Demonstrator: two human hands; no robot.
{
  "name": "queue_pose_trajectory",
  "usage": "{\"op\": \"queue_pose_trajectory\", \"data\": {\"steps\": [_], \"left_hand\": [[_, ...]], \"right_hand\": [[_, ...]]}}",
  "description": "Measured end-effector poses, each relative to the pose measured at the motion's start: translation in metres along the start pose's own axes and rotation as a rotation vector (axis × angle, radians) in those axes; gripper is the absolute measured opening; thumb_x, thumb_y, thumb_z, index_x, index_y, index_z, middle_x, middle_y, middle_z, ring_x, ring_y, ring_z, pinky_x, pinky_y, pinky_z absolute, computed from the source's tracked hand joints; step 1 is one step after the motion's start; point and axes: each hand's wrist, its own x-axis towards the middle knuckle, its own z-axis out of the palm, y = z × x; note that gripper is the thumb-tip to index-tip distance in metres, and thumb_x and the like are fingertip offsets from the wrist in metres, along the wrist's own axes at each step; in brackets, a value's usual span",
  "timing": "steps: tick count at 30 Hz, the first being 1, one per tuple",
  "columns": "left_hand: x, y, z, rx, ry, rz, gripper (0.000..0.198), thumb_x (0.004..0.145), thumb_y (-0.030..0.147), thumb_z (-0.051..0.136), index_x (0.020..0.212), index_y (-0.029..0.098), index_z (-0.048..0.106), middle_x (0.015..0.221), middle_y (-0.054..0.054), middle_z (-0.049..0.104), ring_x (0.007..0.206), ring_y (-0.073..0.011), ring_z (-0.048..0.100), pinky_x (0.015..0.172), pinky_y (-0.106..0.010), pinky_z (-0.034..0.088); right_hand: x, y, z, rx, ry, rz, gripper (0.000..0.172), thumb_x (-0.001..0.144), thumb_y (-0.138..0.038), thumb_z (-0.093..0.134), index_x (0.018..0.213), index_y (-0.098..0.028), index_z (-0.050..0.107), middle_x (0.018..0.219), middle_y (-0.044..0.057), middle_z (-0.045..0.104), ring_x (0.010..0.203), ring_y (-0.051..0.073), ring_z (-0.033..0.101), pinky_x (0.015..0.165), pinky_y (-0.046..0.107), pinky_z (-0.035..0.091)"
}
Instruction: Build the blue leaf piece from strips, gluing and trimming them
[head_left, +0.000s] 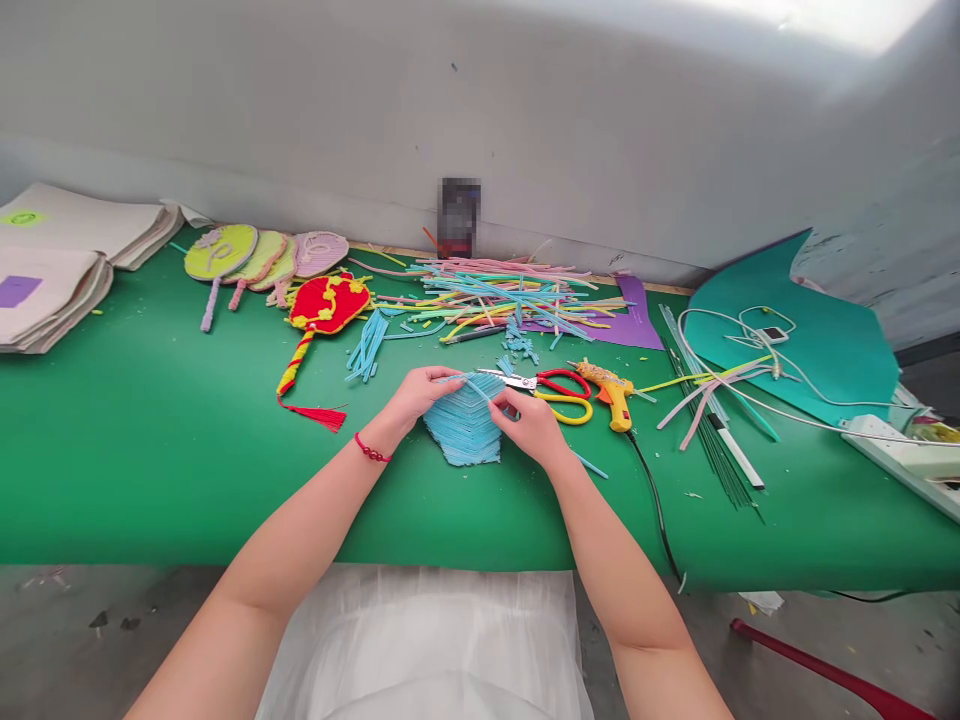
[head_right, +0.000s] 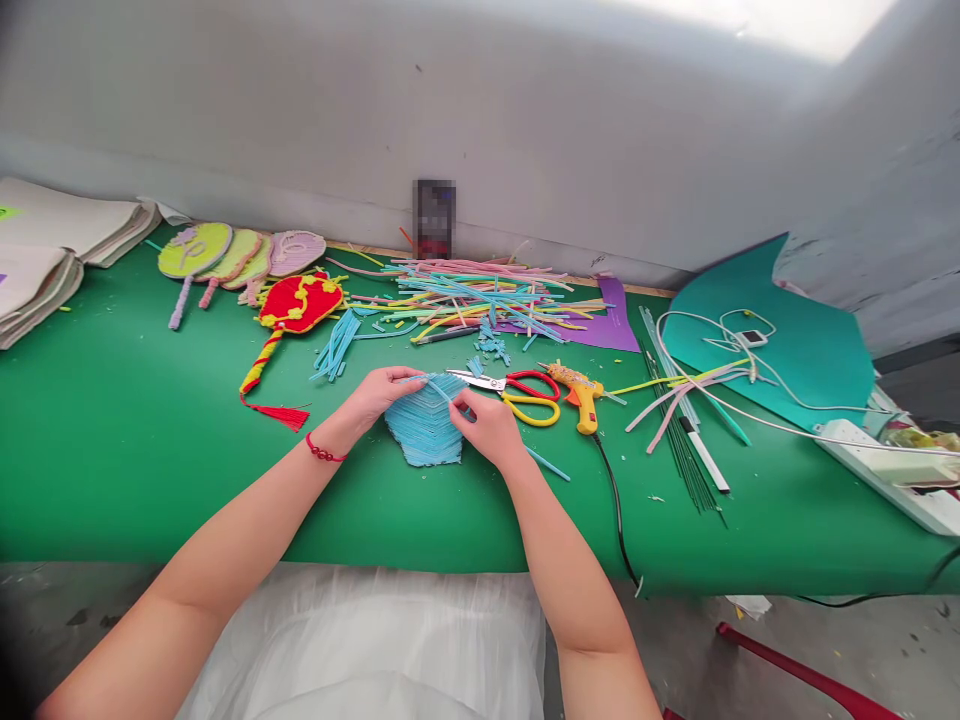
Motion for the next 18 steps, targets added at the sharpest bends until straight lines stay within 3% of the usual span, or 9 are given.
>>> {"op": "queue_pose_trajectory", "data": {"steps": [9,18], "left_hand": [[-0.0022,0.0012,0.0027,-0.003,-0.005,0.029,0.043,0.054,0.041,0.079,0.088,0.014,0.072,0.085,-0.009,0.072,0.072,-0.0185,0.063,0.068,-0.029,0.048],[-0.0024,-0.0045,0.0078,0.036,0.060,0.080,0.042,0.060,0.048,0.075,0.085,0.015,0.072,0.088,-0.009,0.071,0.077,-0.0199,0.062,0.069,-0.029,0.047]], "right_hand": [[0.0004,-0.0006,0.0001,-0.007,0.000,0.003,0.017,0.084,-0.030,0.049,0.071,-0.021,0.056,0.063,-0.002,0.059,0.055,0.010,0.046,0.055,0.021,0.035],[0.0004,-0.0016,-0.0004,-0.015,-0.009,0.016,0.017,0.083,-0.030,0.049,0.070,-0.021,0.055,0.062,-0.002,0.058,0.054,0.010,0.045,0.055,0.021,0.034]]}}
